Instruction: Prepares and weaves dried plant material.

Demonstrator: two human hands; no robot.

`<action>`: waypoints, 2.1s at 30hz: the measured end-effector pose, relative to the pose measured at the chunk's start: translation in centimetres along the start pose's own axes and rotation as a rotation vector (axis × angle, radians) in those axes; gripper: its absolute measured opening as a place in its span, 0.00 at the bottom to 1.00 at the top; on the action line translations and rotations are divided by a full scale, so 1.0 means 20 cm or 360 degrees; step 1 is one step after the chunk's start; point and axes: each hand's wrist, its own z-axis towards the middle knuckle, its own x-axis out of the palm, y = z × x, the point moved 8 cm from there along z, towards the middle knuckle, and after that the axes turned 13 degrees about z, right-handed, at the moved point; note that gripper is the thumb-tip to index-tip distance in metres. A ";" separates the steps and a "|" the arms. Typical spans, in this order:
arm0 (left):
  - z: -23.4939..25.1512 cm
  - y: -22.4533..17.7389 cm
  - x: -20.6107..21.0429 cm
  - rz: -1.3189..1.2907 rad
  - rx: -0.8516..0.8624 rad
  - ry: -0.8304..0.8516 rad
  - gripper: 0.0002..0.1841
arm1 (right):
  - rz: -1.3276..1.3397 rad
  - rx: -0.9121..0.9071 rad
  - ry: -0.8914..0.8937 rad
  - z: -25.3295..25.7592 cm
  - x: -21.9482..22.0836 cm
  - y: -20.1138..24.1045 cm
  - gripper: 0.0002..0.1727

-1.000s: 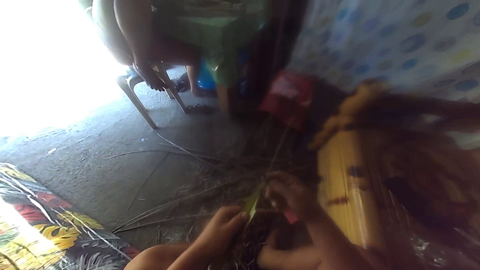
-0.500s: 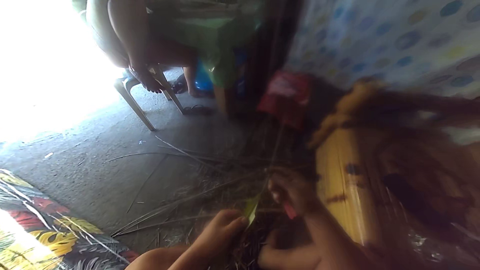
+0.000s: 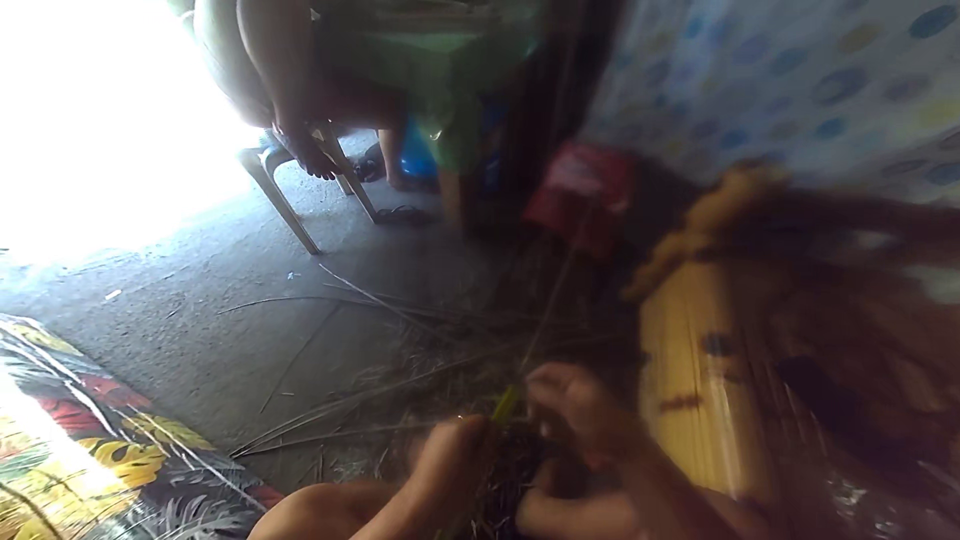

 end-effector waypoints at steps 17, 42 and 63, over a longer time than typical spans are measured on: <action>0.00 -0.02 0.00 -0.0078 0.0050 -0.0022 0.16 | 0.0190 -0.0151 -0.0434 0.04 -0.22 0.07 0.12; 0.01 -0.03 0.02 -0.0478 0.0032 0.0192 0.14 | 0.0434 -0.0165 -0.0270 0.08 -0.18 0.05 0.16; -0.01 -0.07 0.04 -0.1826 -0.0178 0.0673 0.15 | 0.0372 -0.0370 0.0278 0.04 -0.07 0.10 0.11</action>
